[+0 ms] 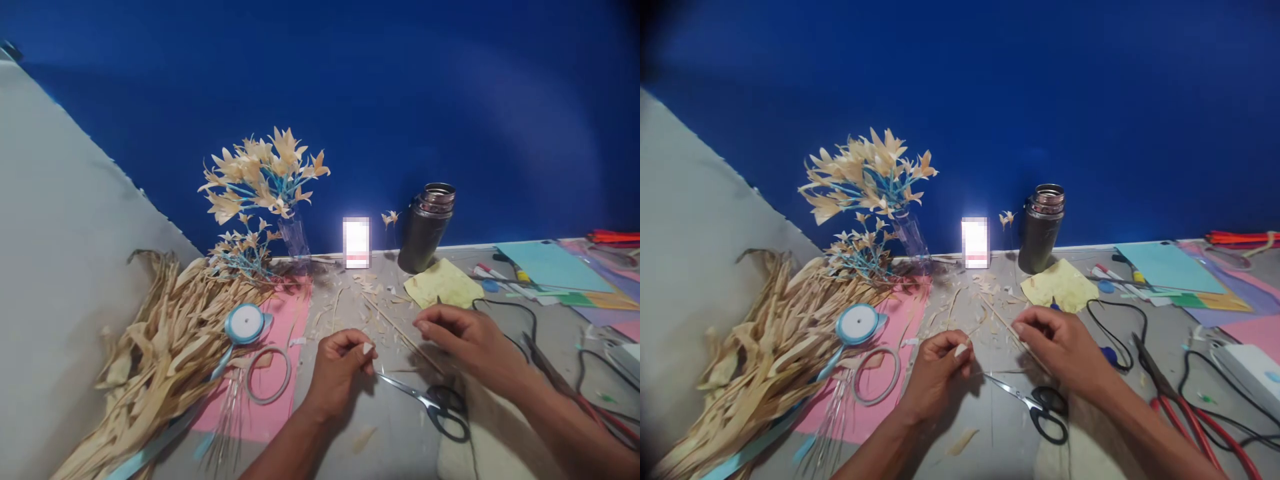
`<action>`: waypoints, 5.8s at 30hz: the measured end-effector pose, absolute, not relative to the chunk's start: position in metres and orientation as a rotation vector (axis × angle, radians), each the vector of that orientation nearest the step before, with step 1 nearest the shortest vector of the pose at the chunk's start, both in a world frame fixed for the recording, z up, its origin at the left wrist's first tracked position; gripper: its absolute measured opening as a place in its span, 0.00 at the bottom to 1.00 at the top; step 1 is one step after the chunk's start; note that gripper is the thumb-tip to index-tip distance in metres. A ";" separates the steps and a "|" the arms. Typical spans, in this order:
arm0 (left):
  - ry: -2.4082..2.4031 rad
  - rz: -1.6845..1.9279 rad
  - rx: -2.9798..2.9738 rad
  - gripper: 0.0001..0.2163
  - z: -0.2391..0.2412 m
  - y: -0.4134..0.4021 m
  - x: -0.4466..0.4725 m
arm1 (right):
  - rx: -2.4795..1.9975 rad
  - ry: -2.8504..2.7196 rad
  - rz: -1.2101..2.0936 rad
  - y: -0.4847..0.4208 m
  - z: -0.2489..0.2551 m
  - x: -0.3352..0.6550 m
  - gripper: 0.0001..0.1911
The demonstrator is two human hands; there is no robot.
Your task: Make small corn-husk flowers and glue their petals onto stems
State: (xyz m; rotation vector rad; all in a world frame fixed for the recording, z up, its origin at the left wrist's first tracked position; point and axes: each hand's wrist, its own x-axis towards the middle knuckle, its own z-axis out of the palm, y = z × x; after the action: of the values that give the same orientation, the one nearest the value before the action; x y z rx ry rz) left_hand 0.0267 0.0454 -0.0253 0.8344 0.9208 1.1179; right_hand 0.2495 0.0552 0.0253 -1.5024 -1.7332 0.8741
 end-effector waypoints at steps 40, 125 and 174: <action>1.020 1.161 0.550 0.16 -0.057 0.065 0.022 | -1.812 -2.645 0.238 0.205 -0.037 0.218 0.12; 1.090 1.181 0.840 0.08 -0.001 0.050 0.078 | -1.490 -1.777 0.897 0.027 -0.005 0.253 0.12; 0.910 0.875 0.546 0.10 -0.047 0.172 0.164 | -1.637 -1.512 0.800 0.031 -0.050 0.342 0.24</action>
State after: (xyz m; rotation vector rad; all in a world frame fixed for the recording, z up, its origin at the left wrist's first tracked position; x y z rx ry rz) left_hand 0.1638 0.1722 -0.0467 0.5458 0.9104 0.8746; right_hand 0.3417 0.0314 -0.0499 -1.6374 -1.5122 0.8002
